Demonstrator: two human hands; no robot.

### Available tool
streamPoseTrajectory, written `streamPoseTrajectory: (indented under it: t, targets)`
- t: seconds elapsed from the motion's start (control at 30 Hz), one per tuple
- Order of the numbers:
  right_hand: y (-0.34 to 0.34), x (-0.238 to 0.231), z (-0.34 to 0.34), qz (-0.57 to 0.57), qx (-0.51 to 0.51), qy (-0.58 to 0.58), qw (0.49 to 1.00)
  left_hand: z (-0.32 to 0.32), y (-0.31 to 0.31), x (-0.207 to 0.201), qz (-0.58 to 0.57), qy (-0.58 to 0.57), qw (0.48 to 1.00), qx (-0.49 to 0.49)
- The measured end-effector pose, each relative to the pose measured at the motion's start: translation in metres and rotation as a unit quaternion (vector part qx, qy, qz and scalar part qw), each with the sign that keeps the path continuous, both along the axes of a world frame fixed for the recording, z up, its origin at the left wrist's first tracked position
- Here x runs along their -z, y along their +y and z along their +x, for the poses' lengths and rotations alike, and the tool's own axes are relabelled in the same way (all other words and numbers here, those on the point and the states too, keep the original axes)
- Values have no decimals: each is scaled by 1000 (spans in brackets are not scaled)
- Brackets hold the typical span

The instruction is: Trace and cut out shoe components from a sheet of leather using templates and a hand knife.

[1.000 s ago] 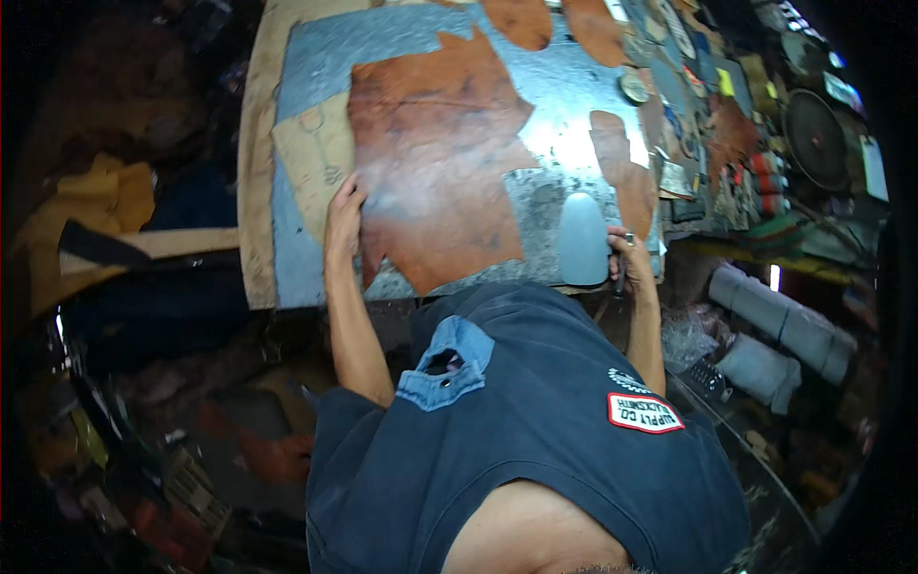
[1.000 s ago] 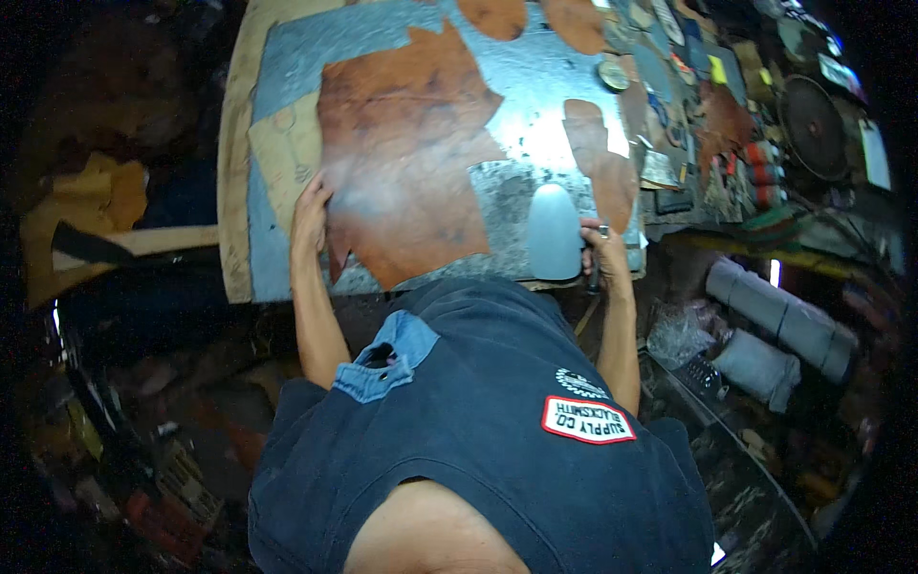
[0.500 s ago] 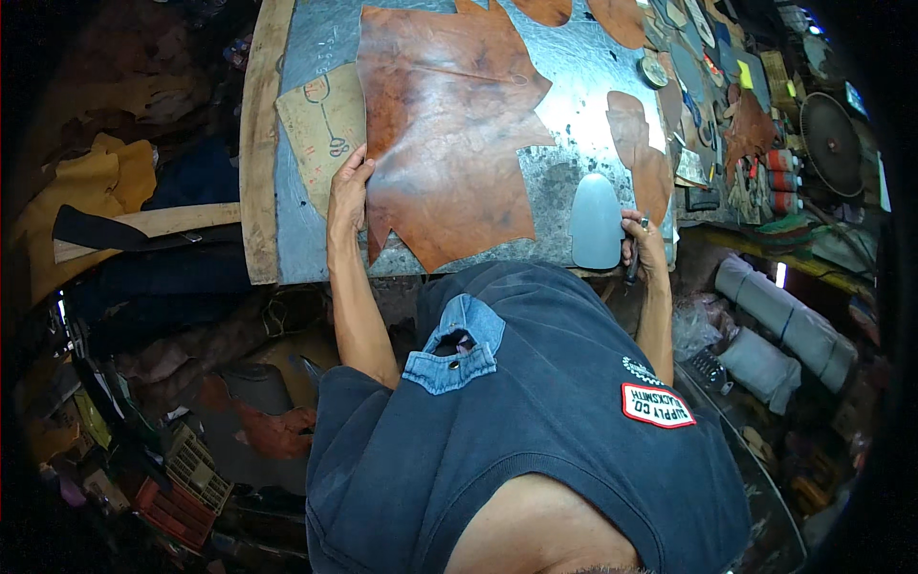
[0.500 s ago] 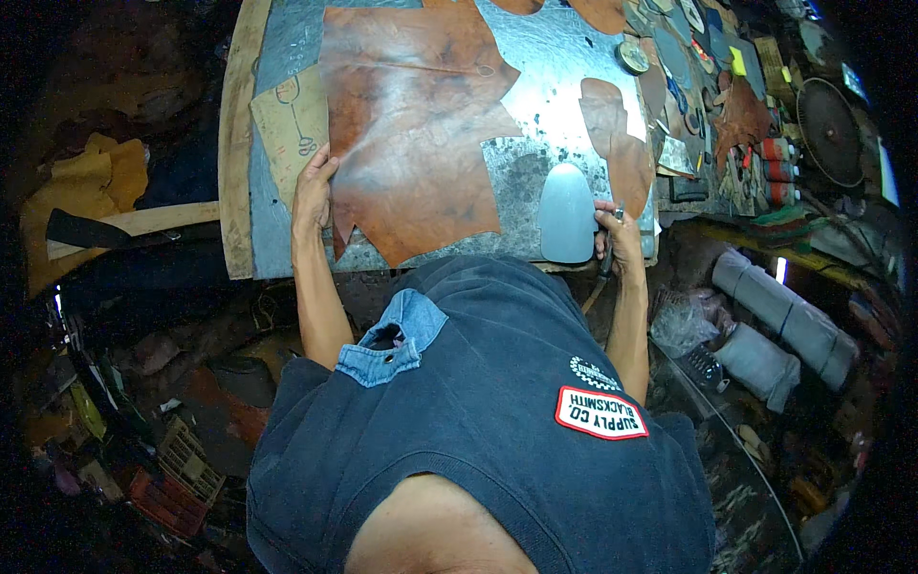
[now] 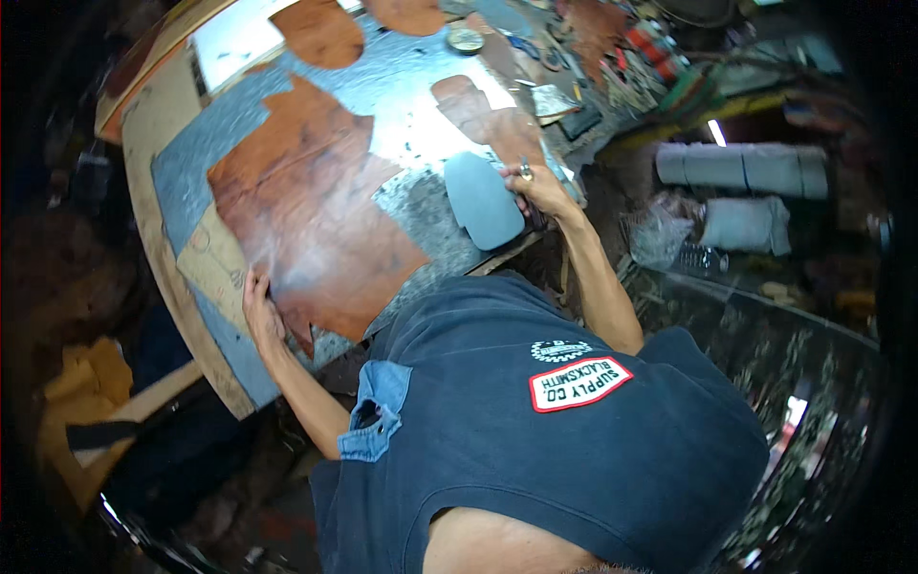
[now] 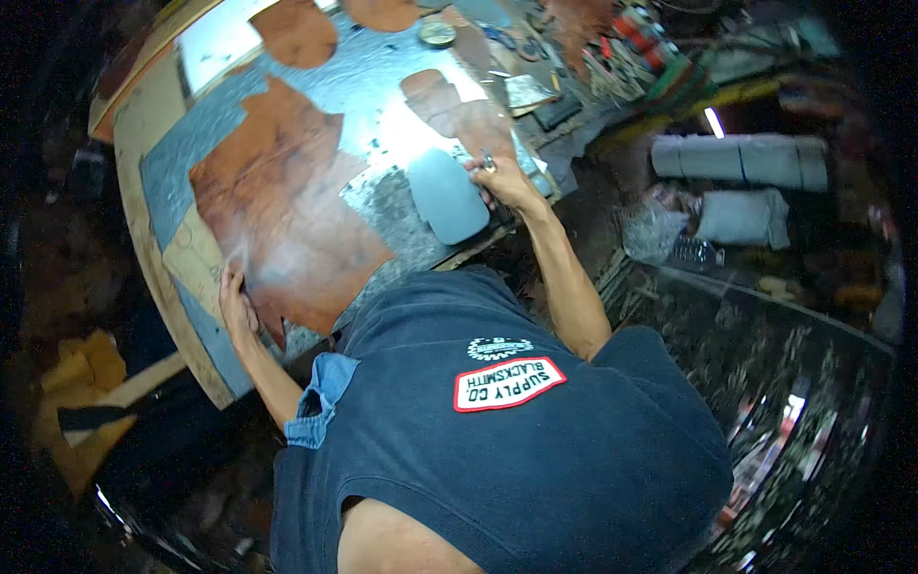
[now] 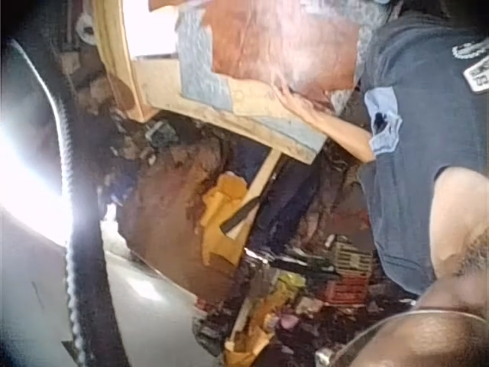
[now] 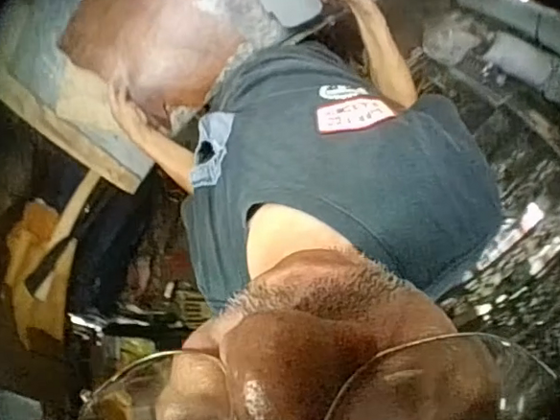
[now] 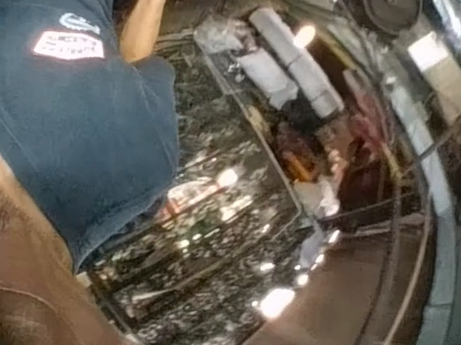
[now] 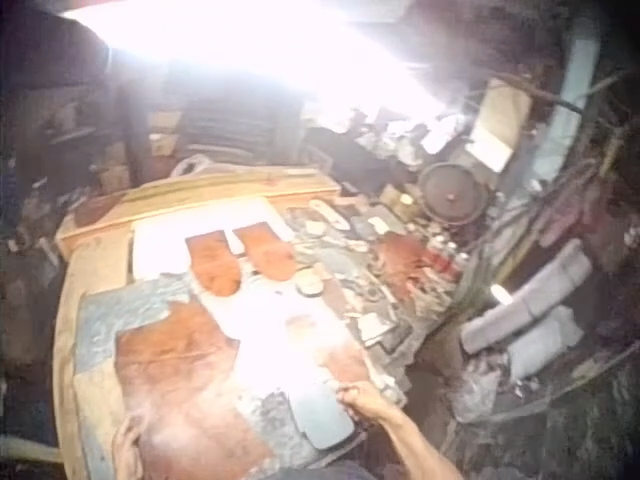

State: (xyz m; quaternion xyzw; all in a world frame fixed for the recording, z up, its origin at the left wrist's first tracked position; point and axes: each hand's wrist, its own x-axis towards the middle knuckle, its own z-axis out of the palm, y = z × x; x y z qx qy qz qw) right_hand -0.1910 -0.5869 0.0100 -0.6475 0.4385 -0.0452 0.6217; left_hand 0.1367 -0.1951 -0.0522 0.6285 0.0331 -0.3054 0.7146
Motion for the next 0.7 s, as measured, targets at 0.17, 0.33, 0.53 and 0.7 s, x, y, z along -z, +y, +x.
streamPoseTrajectory:
  t: [0.17,0.33,0.53,0.7]
  targets:
    - [-53,-18,2,-74,64,31,995,1,3,-1,82,38,996,8]
    - [-91,-11,-6,-102,75,76,989,3,6,17,19,-3,999,-30]
    - [-74,10,0,-485,48,156,859,6,10,17,11,-3,1000,13]
    - [-57,12,43,-477,-40,107,871,1,6,10,27,-13,1000,7]
